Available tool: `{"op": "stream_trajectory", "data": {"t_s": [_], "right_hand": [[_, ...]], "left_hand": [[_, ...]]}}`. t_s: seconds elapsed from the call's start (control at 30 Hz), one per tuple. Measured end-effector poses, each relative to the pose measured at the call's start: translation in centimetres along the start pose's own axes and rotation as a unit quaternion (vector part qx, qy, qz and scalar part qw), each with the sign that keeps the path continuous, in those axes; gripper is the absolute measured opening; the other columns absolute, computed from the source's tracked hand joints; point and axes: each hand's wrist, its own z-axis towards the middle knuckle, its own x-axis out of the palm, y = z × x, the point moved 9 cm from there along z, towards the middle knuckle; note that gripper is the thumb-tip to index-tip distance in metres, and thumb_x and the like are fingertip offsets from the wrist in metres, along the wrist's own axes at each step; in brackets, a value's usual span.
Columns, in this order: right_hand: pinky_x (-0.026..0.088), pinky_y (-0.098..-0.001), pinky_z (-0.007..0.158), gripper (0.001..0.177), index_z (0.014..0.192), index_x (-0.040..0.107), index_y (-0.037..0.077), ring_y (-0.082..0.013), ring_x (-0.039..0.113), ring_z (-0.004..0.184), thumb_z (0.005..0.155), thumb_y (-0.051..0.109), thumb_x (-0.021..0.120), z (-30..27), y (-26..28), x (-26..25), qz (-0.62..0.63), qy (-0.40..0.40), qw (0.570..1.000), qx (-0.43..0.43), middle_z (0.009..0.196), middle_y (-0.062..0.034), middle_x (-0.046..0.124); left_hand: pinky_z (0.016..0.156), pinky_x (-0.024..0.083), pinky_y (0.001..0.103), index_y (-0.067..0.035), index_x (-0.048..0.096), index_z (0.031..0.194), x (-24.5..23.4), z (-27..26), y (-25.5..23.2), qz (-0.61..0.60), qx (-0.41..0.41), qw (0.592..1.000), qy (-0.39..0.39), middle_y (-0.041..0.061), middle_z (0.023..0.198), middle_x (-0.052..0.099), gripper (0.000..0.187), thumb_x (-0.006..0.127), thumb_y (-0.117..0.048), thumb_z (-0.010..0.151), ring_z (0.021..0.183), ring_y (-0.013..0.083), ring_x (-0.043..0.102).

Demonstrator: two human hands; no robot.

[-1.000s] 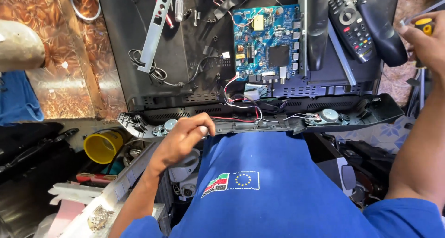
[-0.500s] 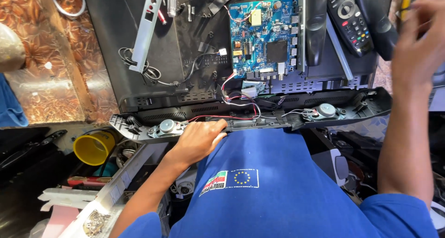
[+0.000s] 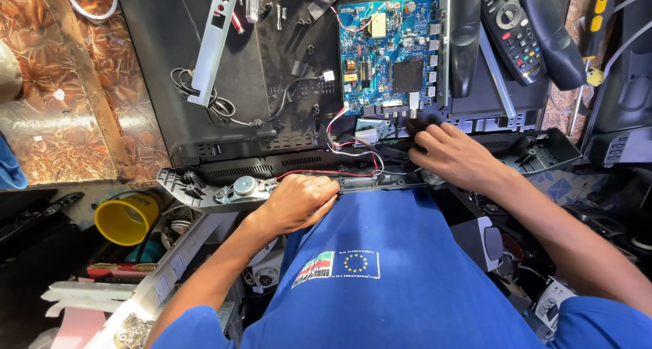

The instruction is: The person works on the internal components of a television, connecting wires to the circuit board and using a screwdriver to secure parts. They then attach a metal casing to the device and fasten it with screws.

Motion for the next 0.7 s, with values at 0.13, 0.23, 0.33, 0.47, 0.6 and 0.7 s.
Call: {"op": "stream_trajectory", "data": {"t_s": [0.13,0.23,0.33,0.47,0.6,0.7], "right_hand": [[0.038,-0.0379,0.068,0.007,0.099,0.064,0.009,-0.0277,0.045,0.076,0.098,0.005,0.058,0.5,-0.1,-1.8,0.026,-0.022,0.999,-0.022,0.090,-0.0079,0.047],[0.044,-0.0394,0.067,0.008,0.096,0.068,0.004,-0.0327,0.055,0.078,0.099,0.008,0.062,1.0,-1.0,-5.2,0.067,-0.077,0.994,-0.024,0.095,-0.0150,0.057],[0.051,-0.0438,0.077,0.013,0.108,0.071,0.005,-0.0337,0.061,0.084,0.096,0.011,0.071,-2.5,-4.9,-2.9,0.049,-0.169,0.983,0.048,0.105,-0.0157,0.065],[0.052,-0.0359,0.073,0.008,0.111,0.069,0.005,-0.0234,0.064,0.076,0.105,0.010,0.072,-0.3,-8.1,-5.3,0.080,-0.170,0.968,0.168,0.099,-0.0043,0.067],[0.055,-0.0403,0.069,0.004,0.113,0.069,0.000,-0.0332,0.067,0.075,0.110,0.002,0.067,4.1,-8.1,-6.0,0.190,-0.149,0.953,0.184,0.094,-0.0126,0.067],[0.056,-0.0431,0.071,0.008,0.111,0.070,-0.004,-0.0379,0.070,0.081,0.105,-0.006,0.066,7.0,-7.8,-6.5,0.246,-0.132,0.945,0.171,0.099,-0.0170,0.069]], "left_hand": [[0.064,0.057,0.038,-0.016,0.063,0.108,-1.4,-0.2,-0.3,-0.047,0.006,0.998,-0.034,0.002,0.079,0.061,0.019,0.052,-0.029,0.102,0.077,0.0279,0.070],[0.063,0.057,0.039,-0.014,0.064,0.104,-3.4,-0.1,-1.2,-0.062,0.000,0.997,-0.043,0.005,0.079,0.063,0.017,0.056,-0.029,0.101,0.077,0.0292,0.071],[0.065,0.058,0.040,-0.012,0.064,0.103,-4.3,0.0,-1.7,-0.084,0.012,0.996,-0.031,0.008,0.083,0.069,0.017,0.055,-0.026,0.101,0.081,0.0307,0.073],[0.064,0.056,0.039,-0.013,0.063,0.100,-4.7,0.3,-1.6,-0.074,0.021,0.997,-0.021,0.006,0.076,0.063,0.018,0.053,-0.028,0.101,0.075,0.0302,0.070],[0.061,0.056,0.040,-0.012,0.062,0.099,-5.4,0.4,-1.0,-0.095,0.013,0.995,-0.006,0.008,0.075,0.063,0.017,0.054,-0.027,0.101,0.074,0.0315,0.070],[0.061,0.056,0.042,-0.010,0.063,0.101,-5.6,0.5,-0.7,-0.118,0.017,0.993,0.001,0.009,0.075,0.064,0.019,0.054,-0.027,0.101,0.074,0.0332,0.071]]}}
